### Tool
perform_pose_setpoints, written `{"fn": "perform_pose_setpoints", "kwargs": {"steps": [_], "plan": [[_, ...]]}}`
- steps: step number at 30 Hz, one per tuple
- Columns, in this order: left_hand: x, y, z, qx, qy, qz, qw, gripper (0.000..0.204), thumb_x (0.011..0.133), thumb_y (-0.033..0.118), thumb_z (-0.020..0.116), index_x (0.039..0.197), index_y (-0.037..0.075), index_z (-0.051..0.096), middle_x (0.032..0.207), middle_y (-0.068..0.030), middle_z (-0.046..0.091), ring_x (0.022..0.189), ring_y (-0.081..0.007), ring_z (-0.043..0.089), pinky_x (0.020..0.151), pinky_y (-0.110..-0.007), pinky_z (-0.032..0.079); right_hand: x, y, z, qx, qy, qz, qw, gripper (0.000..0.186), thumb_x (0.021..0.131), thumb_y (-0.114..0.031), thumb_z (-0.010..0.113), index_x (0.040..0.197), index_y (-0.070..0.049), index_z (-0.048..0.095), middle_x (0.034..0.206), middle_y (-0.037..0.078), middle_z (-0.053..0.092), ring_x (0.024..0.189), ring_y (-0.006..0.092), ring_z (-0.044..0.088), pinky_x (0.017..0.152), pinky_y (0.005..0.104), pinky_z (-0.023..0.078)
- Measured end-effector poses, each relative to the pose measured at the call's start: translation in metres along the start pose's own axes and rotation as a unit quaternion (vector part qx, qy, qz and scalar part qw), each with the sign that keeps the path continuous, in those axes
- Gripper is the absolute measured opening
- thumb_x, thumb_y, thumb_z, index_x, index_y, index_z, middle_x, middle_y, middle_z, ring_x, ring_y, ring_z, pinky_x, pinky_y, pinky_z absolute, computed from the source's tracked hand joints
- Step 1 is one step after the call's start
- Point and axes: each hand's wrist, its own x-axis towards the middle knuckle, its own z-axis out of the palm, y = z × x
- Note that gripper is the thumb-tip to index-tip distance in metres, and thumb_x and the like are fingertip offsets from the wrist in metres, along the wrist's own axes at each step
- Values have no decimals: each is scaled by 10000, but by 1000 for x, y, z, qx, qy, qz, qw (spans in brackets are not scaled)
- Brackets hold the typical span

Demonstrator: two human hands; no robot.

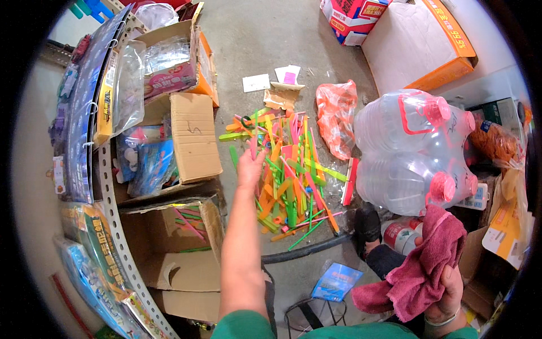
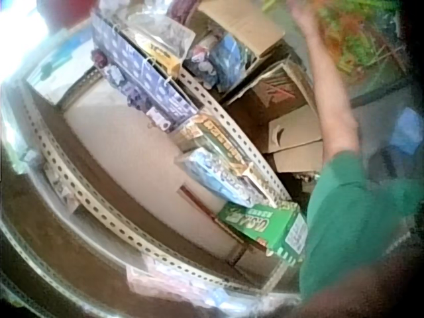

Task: The person is sitting on the floor in a cluttered storage area, picking up colorful plastic sticks and wiping them with a cloth. They place the cleaned sticks into a cardboard box.

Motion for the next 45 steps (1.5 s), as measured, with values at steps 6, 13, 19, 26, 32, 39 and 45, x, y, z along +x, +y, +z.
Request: {"fn": "perform_pose_setpoints", "kwargs": {"steps": [6, 13, 19, 26, 32, 39, 45], "plan": [[-13, 30, -12, 200, 97, 175, 959, 200, 785, 217, 560, 837, 24, 569, 712, -124, 564, 632, -242, 578, 587, -357, 444, 0, 0, 1, 12, -4, 3, 1000, 696, 710, -248, 632, 1255, -19, 264, 1186, 151, 446, 1011, 255, 504, 841, 399, 450], [-22, 62, -18, -166, 32, 14, 985, 194, 814, 212, 540, 784, 21, 558, 630, -29, 515, 503, -128, 489, 501, -297, 407, 0, 0, 0, 1, 7, 4, 1000, 700, 707, -264, 631, 1252, -14, 268, 1182, 153, 446, 1015, 250, 495, 840, 383, 447], [-31, 12, 36, 259, 10, 28, 965, 394, 672, 304, 667, 884, -10, 563, 770, -140, 603, 673, -228, 584, 631, -324, 450, 0, -1, -1, -8, 0, 11, 1000, 692, 702, -265, 628, 1242, -12, 279, 1165, 144, 452, 1010, 243, 496, 834, 375, 449], [-30, -5, 69, 169, 100, -114, 974, 309, 645, 240, 639, 830, 4, 564, 781, -198, 604, 752, -351, 586, 664, -422, 458, 0, 2, -1, -8, -3, 11, 1000, 697, 697, -271, 632, 1240, -11, 282, 1150, 145, 456, 995, 241, 505, 833, 376, 451], [-17, -23, 55, 123, 100, -33, 987, 257, 655, 198, 601, 819, 10, 542, 796, -205, 595, 737, -366, 569, 670, -417, 445, -1, 0, 0, -8, 2, 22, 1000, 697, 690, -270, 641, 1232, -7, 291, 1142, 145, 466, 994, 243, 510, 831, 376, 453], [-24, -19, 66, 260, 119, -1, 958, 279, 627, 204, 633, 827, 19, 573, 822, -186, 595, 768, -340, 576, 685, -416, 454, -1, 1, 1, -15, 2, 22, 1000, 693, 691, -279, 650, 1223, -3, 302, 1143, 143, 461, 988, 243, 512, 824, 378, 458], [-19, -10, 75, 297, 128, -51, 945, 253, 636, 207, 603, 798, 17, 560, 814, -197, 579, 767, -372, 566, 665, -452, 461, 0, 4, 1, -17, -9, 21, 1000, 686, 695, -283, 646, 1220, -1, 307, 1143, 139, 456, 985, 242, 511, 825, 370, 455]]}}
